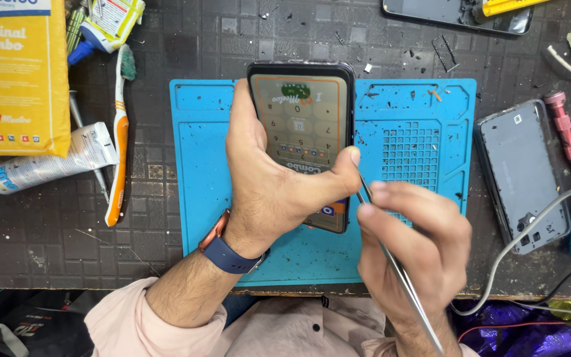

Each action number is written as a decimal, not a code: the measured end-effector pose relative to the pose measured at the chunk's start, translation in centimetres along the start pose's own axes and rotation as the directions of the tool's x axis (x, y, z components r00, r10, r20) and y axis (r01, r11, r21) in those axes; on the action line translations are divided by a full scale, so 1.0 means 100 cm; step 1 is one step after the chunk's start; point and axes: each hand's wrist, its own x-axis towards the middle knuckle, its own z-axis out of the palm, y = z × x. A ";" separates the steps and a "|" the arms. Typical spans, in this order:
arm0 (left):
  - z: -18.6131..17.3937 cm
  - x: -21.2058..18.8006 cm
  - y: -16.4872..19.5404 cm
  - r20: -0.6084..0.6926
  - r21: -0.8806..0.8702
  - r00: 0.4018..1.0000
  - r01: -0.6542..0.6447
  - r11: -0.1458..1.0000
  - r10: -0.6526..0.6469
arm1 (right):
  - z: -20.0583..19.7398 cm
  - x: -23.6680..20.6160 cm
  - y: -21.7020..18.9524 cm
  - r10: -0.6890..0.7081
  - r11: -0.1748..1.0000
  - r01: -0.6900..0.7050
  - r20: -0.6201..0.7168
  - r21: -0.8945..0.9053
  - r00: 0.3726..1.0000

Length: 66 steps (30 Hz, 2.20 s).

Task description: The person peels the protective film off a new phone screen, aligns and presses the screen onto the phone frame, then opens the phone, removes internal components by hand and with tweezers, and uses a screwdriver to unscrew parts from the disassembled phone on a blue repair mat.

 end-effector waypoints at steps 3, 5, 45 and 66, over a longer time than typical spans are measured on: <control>-0.003 0.001 -0.006 -0.007 -0.027 1.000 0.027 0.999 -0.027 | -0.002 -0.003 -0.004 -0.013 0.996 0.024 -0.117 0.091 0.993; -0.004 0.001 -0.009 -0.009 -0.050 0.999 0.030 0.998 -0.031 | 0.000 -0.005 -0.006 0.015 0.982 0.028 -0.222 0.187 0.975; -0.022 0.016 0.031 0.183 0.280 0.908 -0.417 0.865 0.378 | -0.023 0.041 0.008 0.165 0.985 -0.161 0.091 -0.055 0.982; -0.032 0.018 0.024 0.446 0.449 0.869 -0.425 0.786 0.215 | -0.014 0.047 0.015 0.062 0.985 -0.043 0.110 -0.166 0.992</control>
